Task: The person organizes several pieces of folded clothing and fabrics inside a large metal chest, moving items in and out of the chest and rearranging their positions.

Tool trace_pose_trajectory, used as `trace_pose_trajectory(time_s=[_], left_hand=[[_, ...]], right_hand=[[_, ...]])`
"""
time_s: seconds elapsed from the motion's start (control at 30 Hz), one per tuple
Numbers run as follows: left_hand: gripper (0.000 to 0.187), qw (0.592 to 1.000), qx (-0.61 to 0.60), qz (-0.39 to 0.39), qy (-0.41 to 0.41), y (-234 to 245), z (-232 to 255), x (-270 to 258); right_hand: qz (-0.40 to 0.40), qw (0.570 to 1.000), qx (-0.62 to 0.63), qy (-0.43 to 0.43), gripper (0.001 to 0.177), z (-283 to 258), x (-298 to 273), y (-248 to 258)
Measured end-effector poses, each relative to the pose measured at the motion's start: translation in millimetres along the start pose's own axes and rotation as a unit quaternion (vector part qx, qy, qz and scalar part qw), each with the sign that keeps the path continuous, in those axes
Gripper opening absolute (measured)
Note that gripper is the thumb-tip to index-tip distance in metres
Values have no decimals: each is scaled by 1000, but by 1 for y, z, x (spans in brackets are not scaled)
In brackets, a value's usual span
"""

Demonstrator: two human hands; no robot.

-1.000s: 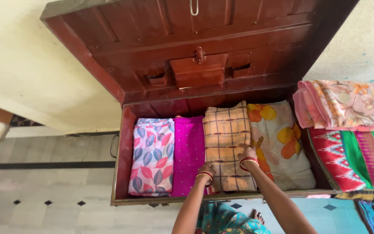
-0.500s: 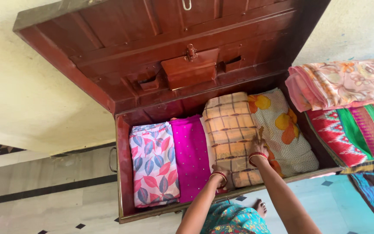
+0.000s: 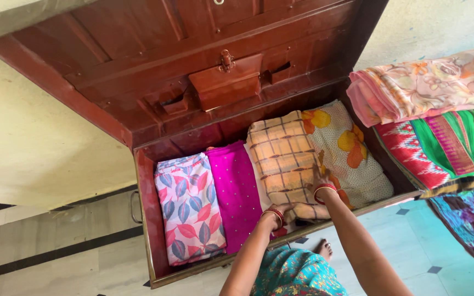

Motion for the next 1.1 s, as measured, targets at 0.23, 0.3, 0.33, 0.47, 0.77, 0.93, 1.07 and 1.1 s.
trace_pose_trajectory(time_s=[0.23,0.3,0.33,0.47,0.77,0.93,1.07,1.1], left_hand=[[55,983,150,110,-10,16,-2,-1],[55,915,298,254,-97,35,17,-8],[55,862,366,321,-141,41,27,-15],[60,795,293,346,-403,25,73,-31],[117,875,367,231,-217,5,151,-34],[84,824,439,223,-282,34,162,-34],[60,764,521,170,-341,32,166,-63],[55,746,547,143,-350,22,164,-74]], right_hand=[[10,996,69,-64,127,8,-6,11],[-13,987,103,-125,133,11,-6,17],[9,988,99,-120,135,3,-8,18],[77,992,80,-52,130,-16,-16,6],[57,966,181,175,86,-99,-74,-22],[-117,865,406,271,70,-111,-98,-32],[-158,821,546,52,68,-85,-57,-10],[-136,802,582,-5,69,-81,-45,-1]])
Point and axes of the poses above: each hand's wrist, its own x-axis towards the middle knuckle, its own y-axis out of the back of the hand, z = x × y, the point moved 7 cm from there along x, towards the middle knuckle, and after that the axes turned 6 degrees about z, right-handed, at the moved point
